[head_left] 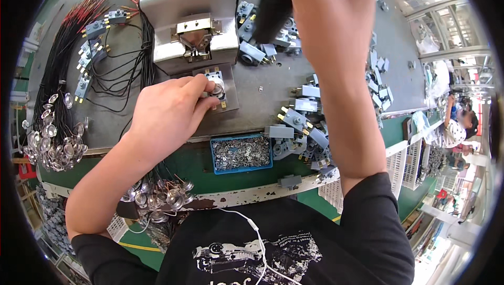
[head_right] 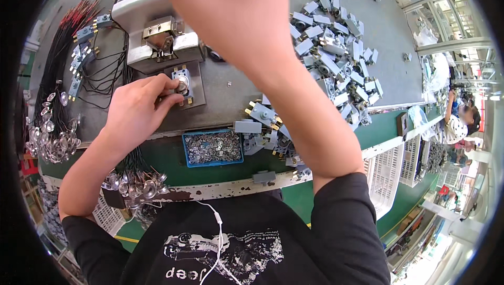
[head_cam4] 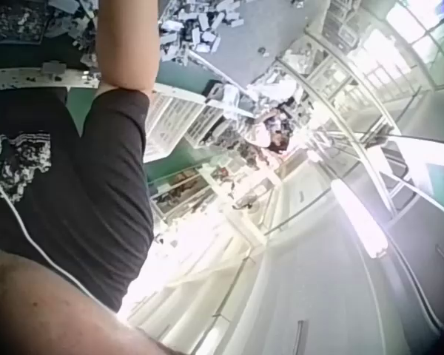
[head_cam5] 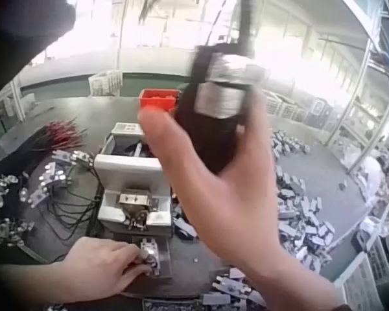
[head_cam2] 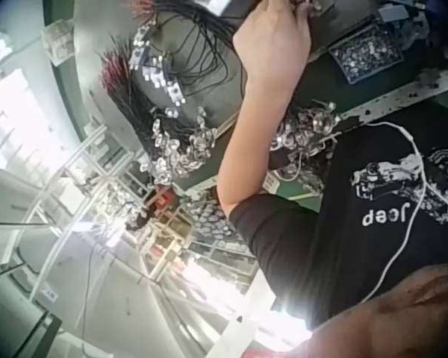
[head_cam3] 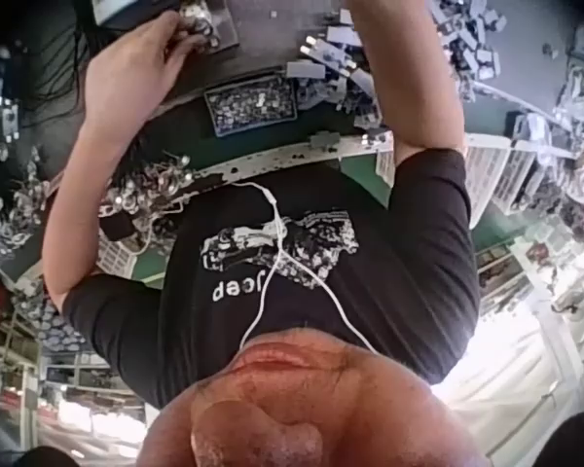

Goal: The recorder is assembling small electrical components using a handheld power tool on a factory production line.

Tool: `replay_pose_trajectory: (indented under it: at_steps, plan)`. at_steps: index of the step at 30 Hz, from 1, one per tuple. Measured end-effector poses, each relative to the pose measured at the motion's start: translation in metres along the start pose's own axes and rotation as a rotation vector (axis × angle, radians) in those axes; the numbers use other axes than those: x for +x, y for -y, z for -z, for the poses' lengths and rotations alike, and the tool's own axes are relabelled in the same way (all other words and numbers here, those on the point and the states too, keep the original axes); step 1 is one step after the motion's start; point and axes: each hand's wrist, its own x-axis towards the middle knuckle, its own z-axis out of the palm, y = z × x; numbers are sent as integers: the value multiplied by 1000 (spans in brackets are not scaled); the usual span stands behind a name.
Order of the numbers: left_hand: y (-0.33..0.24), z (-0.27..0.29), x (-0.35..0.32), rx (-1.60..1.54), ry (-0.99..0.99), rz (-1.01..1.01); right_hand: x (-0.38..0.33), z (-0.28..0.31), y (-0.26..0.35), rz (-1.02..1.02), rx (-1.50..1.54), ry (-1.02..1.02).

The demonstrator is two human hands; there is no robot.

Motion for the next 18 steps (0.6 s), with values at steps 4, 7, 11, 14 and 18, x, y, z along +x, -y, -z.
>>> replay_pose_trajectory:
  at_steps: [4, 7, 11, 14, 18]
  plan:
    - [1, 3, 1, 36, 31, 13, -2, -6, -7, -57, 96, 13]
    - [5, 4, 2, -55, 56, 29, -9, -4, -4, 7, 144, -13]
    - [10, 3, 0, -84, 52, 15, -17, -21, -2, 100, 210, -46]
    - [8, 3, 0, -74, 61, 20, -7, -29, -11, 179, 271, -68]
    - [7, 2, 2, -110, 68, 35, 12, -57, -25, 291, 343, -99]
